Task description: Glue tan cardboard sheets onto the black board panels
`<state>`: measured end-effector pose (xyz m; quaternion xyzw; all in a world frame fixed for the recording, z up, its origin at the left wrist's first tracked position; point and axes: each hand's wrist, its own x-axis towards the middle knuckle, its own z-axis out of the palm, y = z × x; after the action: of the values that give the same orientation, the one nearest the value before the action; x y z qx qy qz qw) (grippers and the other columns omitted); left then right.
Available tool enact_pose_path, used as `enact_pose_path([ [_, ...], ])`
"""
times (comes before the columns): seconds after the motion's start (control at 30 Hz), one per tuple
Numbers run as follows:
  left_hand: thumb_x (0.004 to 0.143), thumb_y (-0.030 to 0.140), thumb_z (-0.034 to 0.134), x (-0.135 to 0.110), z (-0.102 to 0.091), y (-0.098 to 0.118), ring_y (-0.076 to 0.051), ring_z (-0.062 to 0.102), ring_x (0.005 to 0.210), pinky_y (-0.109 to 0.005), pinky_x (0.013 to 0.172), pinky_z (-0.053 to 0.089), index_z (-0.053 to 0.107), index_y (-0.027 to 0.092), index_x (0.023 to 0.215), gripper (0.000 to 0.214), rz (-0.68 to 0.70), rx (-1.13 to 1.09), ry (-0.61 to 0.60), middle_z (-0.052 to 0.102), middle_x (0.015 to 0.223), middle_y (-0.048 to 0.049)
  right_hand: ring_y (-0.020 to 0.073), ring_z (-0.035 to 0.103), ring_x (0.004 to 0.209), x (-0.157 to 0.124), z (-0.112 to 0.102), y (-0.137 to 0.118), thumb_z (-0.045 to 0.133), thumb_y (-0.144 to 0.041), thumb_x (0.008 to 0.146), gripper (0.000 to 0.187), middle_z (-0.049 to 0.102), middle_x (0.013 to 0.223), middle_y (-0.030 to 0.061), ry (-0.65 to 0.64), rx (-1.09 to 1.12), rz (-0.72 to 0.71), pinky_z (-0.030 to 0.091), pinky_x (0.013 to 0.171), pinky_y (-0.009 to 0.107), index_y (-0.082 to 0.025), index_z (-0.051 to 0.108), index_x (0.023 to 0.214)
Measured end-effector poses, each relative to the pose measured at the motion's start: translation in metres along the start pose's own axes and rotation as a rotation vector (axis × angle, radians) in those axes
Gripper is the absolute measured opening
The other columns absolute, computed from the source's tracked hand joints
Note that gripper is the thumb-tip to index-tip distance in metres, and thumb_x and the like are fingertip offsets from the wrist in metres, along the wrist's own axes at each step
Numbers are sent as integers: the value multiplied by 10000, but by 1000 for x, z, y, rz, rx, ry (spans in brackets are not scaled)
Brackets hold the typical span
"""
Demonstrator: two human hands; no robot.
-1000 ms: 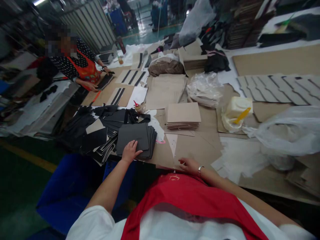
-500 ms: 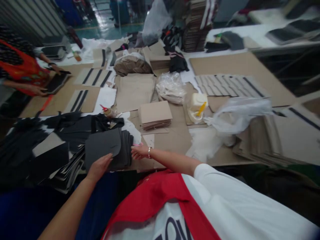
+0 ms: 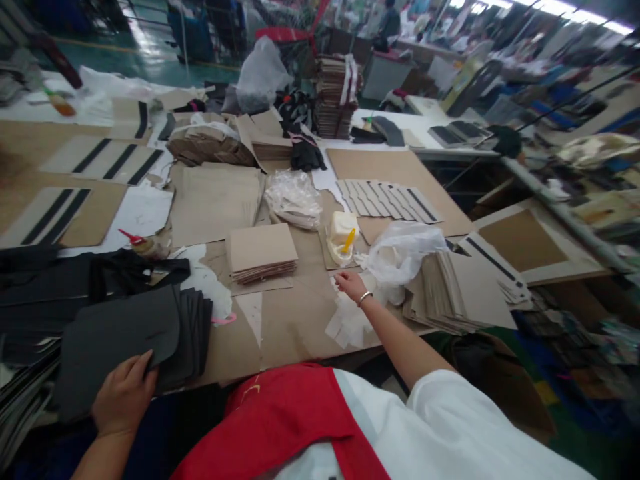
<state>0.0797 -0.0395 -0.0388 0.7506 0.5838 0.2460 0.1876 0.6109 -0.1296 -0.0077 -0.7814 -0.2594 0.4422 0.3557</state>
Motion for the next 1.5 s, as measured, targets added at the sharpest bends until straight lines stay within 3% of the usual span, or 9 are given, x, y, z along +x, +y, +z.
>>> enact_pose_path([
  [0.1,770,430,500,8,-9,15,-297,590,1013,-511,949,429,667,261,1036,357,2,134,128,666,998,-97,61,521,577,11,48,-2,646,-293,743,142,592,653,-21,-174,-40,-63,463,607,172,-158,604,738],
  [0.2,753,390,574,8,-9,53,-278,560,1052,-456,1009,371,668,214,1081,384,62,132,201,645,1052,-124,85,583,627,-4,120,-11,641,-460,745,307,637,725,7,-615,90,-66,506,651,217,-158,613,795],
  [0.33,789,316,574,-13,55,130,-250,572,1005,-408,989,366,661,263,1107,334,196,-63,-132,645,1032,-104,167,654,833,-23,160,-9,394,-673,814,584,677,958,77,-975,477,91,539,743,332,-176,584,1052],
  [0.5,841,196,468,-43,168,182,-248,548,1065,-408,950,380,602,261,1187,377,469,9,-545,614,1154,-122,135,644,711,3,119,38,640,-483,744,407,699,862,62,-542,164,173,539,730,291,-142,617,964],
  [0.6,826,255,522,-47,196,179,-271,451,1205,-453,1025,309,552,238,1239,414,514,192,-577,532,1299,-111,136,617,598,21,100,61,730,-441,661,416,693,736,47,-478,18,229,542,657,308,-125,635,914],
  [0.83,865,343,500,-48,188,176,-270,484,1140,-398,911,402,503,213,1294,448,547,485,-686,533,1305,-111,180,632,570,35,56,44,692,-549,662,428,662,585,51,-380,-396,126,492,629,279,-141,677,793],
  [1.1,874,319,484,-69,197,168,-252,504,1125,-395,918,399,547,248,1253,390,529,491,-680,561,1283,-90,187,636,832,86,-86,12,512,-505,812,456,686,883,71,411,-656,-114,444,715,263,-158,542,1107],
  [1.3,858,326,520,-70,196,164,-248,515,1109,-387,923,397,564,274,1240,388,547,481,-646,580,1264,-61,217,634,869,140,-89,-6,527,-518,794,464,685,958,124,300,-829,-158,439,719,271,-133,612,1040],
  [1.5,847,338,534,-70,197,159,-238,511,1107,-390,938,370,562,291,1233,390,546,451,-623,579,1261,-54,204,642,789,137,-99,1,455,-416,834,382,702,830,124,339,-839,-225,432,662,245,-116,692,841],
])
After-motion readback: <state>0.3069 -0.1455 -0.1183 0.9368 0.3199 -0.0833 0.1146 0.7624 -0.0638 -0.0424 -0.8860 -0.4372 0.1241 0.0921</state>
